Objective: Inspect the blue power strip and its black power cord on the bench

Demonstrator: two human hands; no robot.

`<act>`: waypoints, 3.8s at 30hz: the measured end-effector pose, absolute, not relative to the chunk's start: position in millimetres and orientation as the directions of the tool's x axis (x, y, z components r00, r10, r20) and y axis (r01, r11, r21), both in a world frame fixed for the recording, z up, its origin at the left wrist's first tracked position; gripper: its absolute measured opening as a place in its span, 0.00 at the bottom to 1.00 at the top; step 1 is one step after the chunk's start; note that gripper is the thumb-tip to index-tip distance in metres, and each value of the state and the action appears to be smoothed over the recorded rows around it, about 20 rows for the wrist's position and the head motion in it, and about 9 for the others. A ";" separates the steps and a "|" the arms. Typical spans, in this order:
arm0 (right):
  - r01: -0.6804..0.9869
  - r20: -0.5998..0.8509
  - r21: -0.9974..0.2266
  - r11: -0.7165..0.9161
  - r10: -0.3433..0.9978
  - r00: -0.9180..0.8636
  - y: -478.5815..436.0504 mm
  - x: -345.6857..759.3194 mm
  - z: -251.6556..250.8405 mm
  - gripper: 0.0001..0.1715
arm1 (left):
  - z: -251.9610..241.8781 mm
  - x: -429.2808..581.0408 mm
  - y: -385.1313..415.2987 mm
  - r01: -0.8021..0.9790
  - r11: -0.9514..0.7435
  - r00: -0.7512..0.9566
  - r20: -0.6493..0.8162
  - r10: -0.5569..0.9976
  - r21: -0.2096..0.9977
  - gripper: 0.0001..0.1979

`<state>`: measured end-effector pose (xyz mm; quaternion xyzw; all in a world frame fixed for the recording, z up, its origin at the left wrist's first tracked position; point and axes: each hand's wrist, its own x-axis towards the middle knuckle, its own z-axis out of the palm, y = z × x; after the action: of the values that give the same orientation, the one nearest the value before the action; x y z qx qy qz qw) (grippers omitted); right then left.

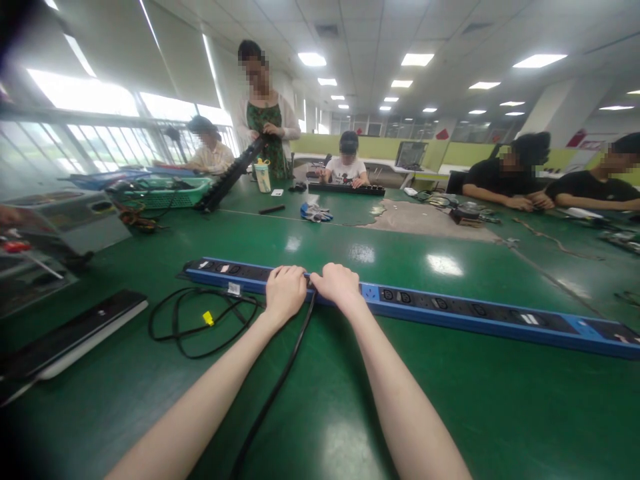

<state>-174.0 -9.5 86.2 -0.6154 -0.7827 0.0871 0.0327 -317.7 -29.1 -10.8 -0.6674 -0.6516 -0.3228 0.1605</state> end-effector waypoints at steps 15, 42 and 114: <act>0.903 0.204 -0.371 0.215 0.968 -0.147 -2.9 10.3 130.5 0.34 | -12.8 -312.6 -27.1 0.977 -0.093 -0.055 0.652 0.756 0.190 0.14; 0.954 -0.022 -0.221 0.201 0.977 -0.211 7.5 -19.2 76.5 0.26 | -16.6 -303.7 -23.0 0.977 -0.100 -0.049 0.647 0.761 0.191 0.18; 0.977 0.016 -0.142 0.162 0.987 -0.161 -7.4 -37.5 62.7 0.29 | -12.2 -236.3 -50.5 0.927 -0.371 0.260 0.612 0.747 0.058 0.30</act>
<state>-37.5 -7.4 62.7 -0.6454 -0.7605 0.0489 0.0523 -236.3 -50.5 -12.2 -0.7777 -0.5380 -0.2837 0.1588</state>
